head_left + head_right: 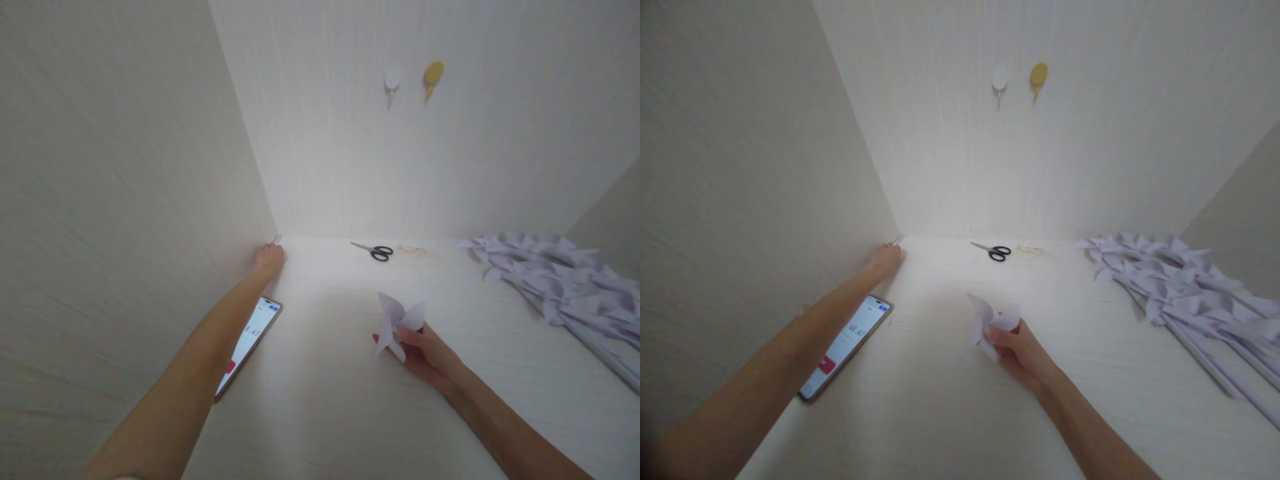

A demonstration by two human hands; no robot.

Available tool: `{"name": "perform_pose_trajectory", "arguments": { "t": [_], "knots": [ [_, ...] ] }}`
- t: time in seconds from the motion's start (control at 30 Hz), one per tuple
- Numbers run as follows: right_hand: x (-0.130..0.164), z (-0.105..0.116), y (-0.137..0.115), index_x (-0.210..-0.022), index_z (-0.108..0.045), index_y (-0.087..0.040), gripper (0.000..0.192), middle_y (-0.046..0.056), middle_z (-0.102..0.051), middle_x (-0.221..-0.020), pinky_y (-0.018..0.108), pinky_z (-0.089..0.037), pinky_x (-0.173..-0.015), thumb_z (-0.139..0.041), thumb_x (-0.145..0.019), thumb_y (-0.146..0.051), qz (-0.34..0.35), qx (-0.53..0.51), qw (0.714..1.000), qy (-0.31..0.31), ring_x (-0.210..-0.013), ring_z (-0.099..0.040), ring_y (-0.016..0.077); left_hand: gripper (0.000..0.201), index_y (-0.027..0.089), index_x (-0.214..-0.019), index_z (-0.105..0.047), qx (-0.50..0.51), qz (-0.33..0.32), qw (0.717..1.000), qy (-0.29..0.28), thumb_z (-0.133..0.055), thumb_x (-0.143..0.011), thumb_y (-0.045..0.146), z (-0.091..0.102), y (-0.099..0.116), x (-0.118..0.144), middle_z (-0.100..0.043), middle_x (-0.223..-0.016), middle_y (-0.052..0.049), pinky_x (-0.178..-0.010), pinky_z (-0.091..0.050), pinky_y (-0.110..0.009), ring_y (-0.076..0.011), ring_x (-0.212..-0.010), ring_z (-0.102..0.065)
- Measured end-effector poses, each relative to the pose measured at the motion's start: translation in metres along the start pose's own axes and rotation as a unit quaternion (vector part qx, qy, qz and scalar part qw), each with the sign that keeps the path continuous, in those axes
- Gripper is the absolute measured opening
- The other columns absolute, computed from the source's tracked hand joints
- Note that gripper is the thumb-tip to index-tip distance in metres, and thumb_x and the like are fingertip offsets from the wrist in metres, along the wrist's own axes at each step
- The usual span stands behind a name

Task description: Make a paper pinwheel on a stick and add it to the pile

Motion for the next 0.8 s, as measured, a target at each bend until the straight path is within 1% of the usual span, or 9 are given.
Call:
{"name": "perform_pose_trajectory", "arguments": {
  "t": [0.13,0.27,0.33,0.43,0.5,0.6,0.67,0.73,0.8],
  "knots": [
    [-0.001,0.003,0.001,-0.067,-0.066,-0.017,0.028,-0.001,-0.066,-0.06,0.017,-0.046,-0.052,-0.078,-0.042,-0.02,-0.009,0.015,1.0,0.02,-0.054,-0.058,0.0087,0.035,0.003,-0.104,-0.05,-0.002,0.016,1.0,0.002,-0.025,-0.08,0.004,-0.008,-0.004,-0.013,-0.05,-0.108,-0.025,-0.083,-0.039,-0.04,-0.0283,-0.106,-0.046],
    [-0.001,0.003,0.0,-0.065,-0.064,-0.016,0.027,-0.002,-0.065,-0.059,0.016,-0.045,-0.051,-0.078,-0.042,-0.021,-0.007,0.013,1.0,0.025,-0.053,-0.058,0.0083,0.033,0.0,-0.109,-0.045,0.031,0.051,0.998,0.012,-0.027,-0.083,0.007,-0.009,-0.008,-0.022,-0.05,-0.108,-0.025,-0.084,-0.038,-0.041,-0.0279,-0.106,-0.047],
    [-0.001,0.002,-0.002,-0.064,-0.063,-0.016,0.026,-0.002,-0.066,-0.061,0.017,-0.046,-0.053,-0.078,-0.043,-0.02,-0.001,0.006,1.0,0.026,-0.054,-0.058,0.0086,0.03,0.004,-0.109,-0.046,0.061,0.073,0.995,0.014,-0.035,-0.084,0.016,-0.008,-0.012,-0.025,-0.051,-0.107,-0.02,-0.083,-0.04,-0.042,-0.0252,-0.103,-0.049],
    [-0.003,0.002,-0.003,-0.066,-0.063,-0.017,0.026,-0.002,-0.067,-0.062,0.017,-0.047,-0.055,-0.077,-0.044,-0.018,0.002,-0.008,0.999,0.031,-0.055,-0.059,0.0089,0.033,0.013,-0.109,-0.048,0.124,0.097,0.987,0.014,-0.045,-0.081,0.03,-0.001,-0.016,-0.027,-0.051,-0.109,-0.01,-0.079,-0.045,-0.04,-0.0189,-0.096,-0.052],
    [-0.003,0.002,-0.004,-0.066,-0.062,-0.017,0.025,-0.002,-0.067,-0.063,0.018,-0.048,-0.055,-0.076,-0.045,-0.017,0.006,-0.013,0.999,0.032,-0.056,-0.059,0.0092,0.034,0.014,-0.109,-0.047,0.181,0.108,0.978,0.015,-0.046,-0.08,0.032,0.008,-0.014,-0.028,-0.051,-0.109,-0.008,-0.078,-0.046,-0.038,-0.0175,-0.094,-0.052],
    [-0.003,0.005,-0.007,-0.064,-0.06,-0.019,0.024,-0.002,-0.066,-0.063,0.023,-0.049,-0.058,-0.075,-0.046,-0.016,0.019,-0.031,0.999,0.025,-0.056,-0.059,0.0107,0.034,0.014,-0.109,-0.047,0.289,0.117,0.95,0.0,-0.046,-0.08,0.031,0.025,0.004,-0.027,-0.051,-0.109,-0.008,-0.078,-0.046,-0.038,-0.0174,-0.094,-0.052],
    [-0.003,0.008,-0.008,-0.064,-0.059,-0.019,0.025,-0.004,-0.064,-0.061,0.026,-0.049,-0.062,-0.076,-0.045,-0.018,0.028,-0.062,0.997,0.021,-0.055,-0.058,0.0105,0.032,0.013,-0.107,-0.048,0.378,0.113,0.918,-0.035,-0.045,-0.081,0.031,0.033,0.029,-0.02,-0.053,-0.104,-0.008,-0.074,-0.047,-0.035,-0.0156,-0.088,-0.054],
    [-0.002,0.011,-0.01,-0.064,-0.059,-0.02,0.027,-0.006,-0.061,-0.059,0.026,-0.049,-0.062,-0.077,-0.044,-0.021,0.038,-0.101,0.994,0.014,-0.053,-0.055,0.0086,0.021,0.008,-0.096,-0.049,0.46,0.093,0.879,-0.082,-0.034,-0.084,0.017,0.038,0.06,-0.004,-0.054,-0.081,-0.006,-0.055,-0.045,-0.022,-0.007,-0.06,-0.052],
    [-0.001,0.012,-0.013,-0.061,-0.057,-0.021,0.025,-0.007,-0.058,-0.055,0.025,-0.048,-0.062,-0.076,-0.044,-0.023,0.051,-0.135,0.989,0.001,-0.05,-0.052,0.0071,0.019,0.009,-0.083,-0.05,0.529,0.06,0.836,-0.134,-0.031,-0.083,0.014,0.039,0.093,0.022,-0.047,-0.062,0.0,-0.04,-0.034,-0.015,-0.0018,-0.042,-0.037]
  ]
}}
Point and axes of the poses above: each hand's wrist, its own x-axis away from the middle knuckle, its own z-axis out of the back of the hand, y = z × x, the point moved 7 cm from there along -x, towards the middle knuckle
